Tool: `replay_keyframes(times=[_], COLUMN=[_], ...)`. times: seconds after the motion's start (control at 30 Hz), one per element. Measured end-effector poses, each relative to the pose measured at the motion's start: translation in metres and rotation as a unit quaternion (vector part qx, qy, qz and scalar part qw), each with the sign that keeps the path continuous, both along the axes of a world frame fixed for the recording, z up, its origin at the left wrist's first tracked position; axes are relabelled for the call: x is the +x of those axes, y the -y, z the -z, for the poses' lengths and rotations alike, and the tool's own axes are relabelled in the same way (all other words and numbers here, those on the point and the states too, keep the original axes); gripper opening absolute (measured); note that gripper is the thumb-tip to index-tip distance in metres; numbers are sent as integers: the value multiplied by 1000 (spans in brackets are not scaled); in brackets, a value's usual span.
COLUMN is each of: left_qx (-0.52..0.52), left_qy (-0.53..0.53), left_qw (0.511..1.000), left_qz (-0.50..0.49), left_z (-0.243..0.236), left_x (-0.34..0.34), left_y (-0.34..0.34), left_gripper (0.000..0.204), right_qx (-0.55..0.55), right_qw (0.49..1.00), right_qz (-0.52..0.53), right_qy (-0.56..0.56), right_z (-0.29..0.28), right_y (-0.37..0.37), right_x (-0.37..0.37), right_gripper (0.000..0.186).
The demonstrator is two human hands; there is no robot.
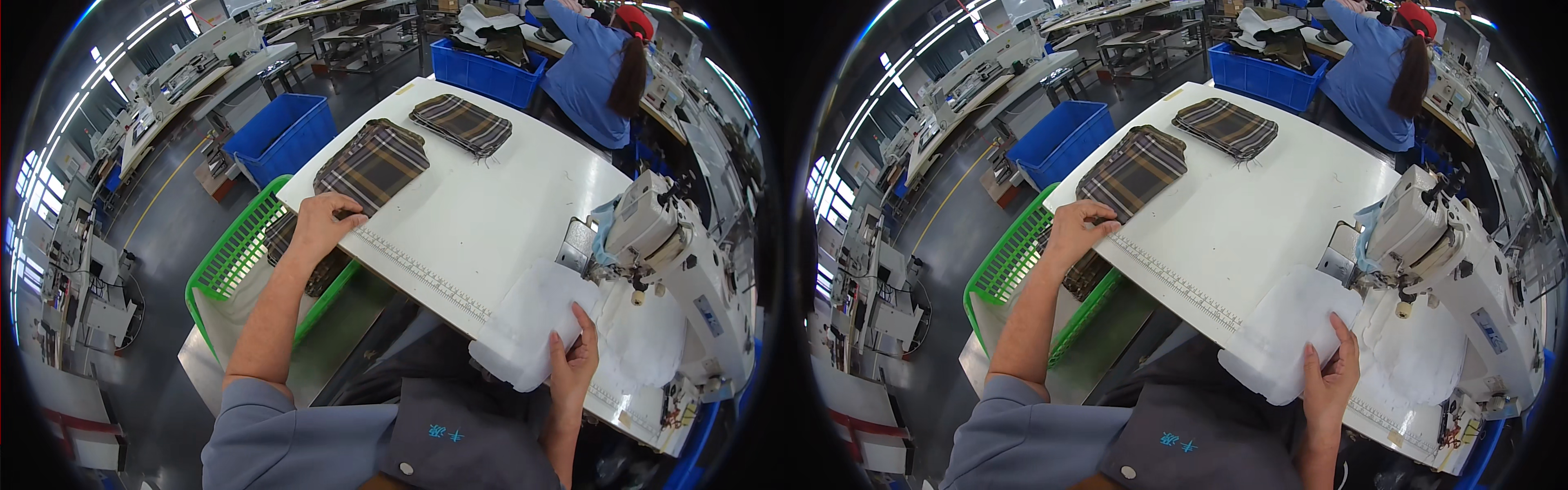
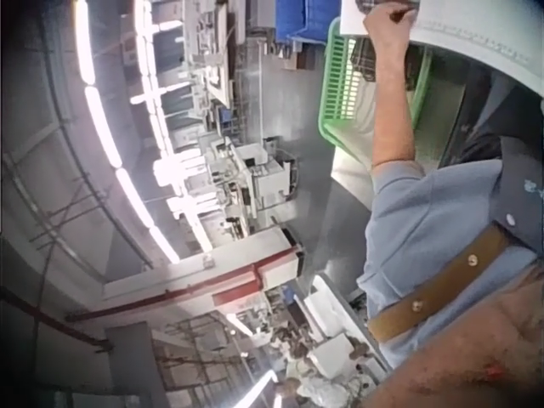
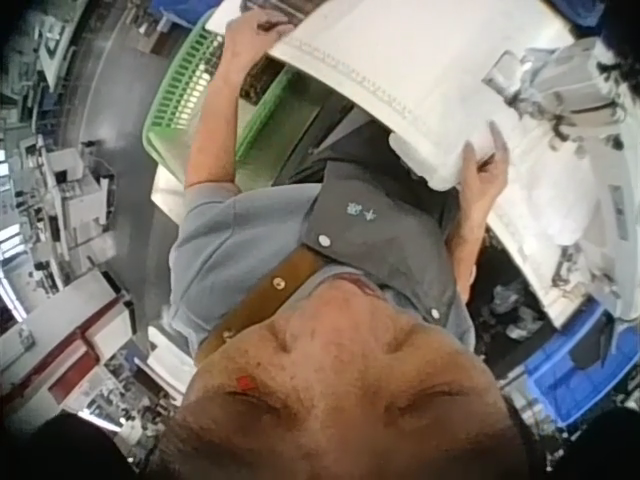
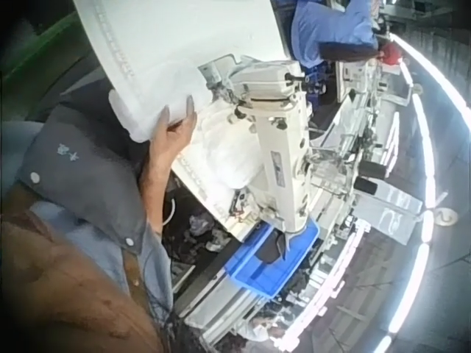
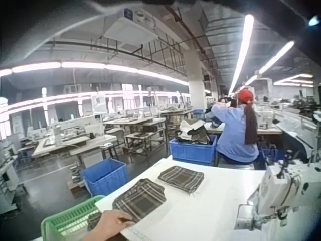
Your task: The recorder aligns plaid leather pouch components and sews them together using an industrial sewing machine.
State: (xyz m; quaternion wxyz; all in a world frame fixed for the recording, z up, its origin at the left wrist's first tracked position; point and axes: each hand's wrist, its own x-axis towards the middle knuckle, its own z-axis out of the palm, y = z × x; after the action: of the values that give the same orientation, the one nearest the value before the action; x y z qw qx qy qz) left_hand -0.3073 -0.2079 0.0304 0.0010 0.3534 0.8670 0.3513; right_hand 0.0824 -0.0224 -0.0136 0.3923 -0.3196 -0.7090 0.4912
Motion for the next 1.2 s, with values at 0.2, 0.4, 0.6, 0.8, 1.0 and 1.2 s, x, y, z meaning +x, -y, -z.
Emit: replay_keyframes(times=[0.2,0.4,0.6,0.8,1.0,1.2], left_qx=[2,6,74,272,224,222], left_qy=[-91,-32,147,-148,-494,-407], left_qw=[992,989,973,950,734,644], left_qz=[85,146,161,24,408,608], left_z=[8,3,15,-5,-23,10], left_x=[-7,-26,-52,-4,145,234], left_y=[4,14,23,-23,-60,-71], left_gripper=[29,28,17,14,20,17], right_qx=[-41,-37,-54,-88,-58,-61], right_qw=[999,999,998,996,998,997], right_qz=[1,-7,-10,-7,-14,-9], right_qy=[-5,8,-19,0,32,39], right_z=[1,1,-2,4,-12,-13], right_y=[2,1,2,0,2,-7], right_x=[2,3,-1,10,7,3], right_gripper=[50,49,46,34,30,30])
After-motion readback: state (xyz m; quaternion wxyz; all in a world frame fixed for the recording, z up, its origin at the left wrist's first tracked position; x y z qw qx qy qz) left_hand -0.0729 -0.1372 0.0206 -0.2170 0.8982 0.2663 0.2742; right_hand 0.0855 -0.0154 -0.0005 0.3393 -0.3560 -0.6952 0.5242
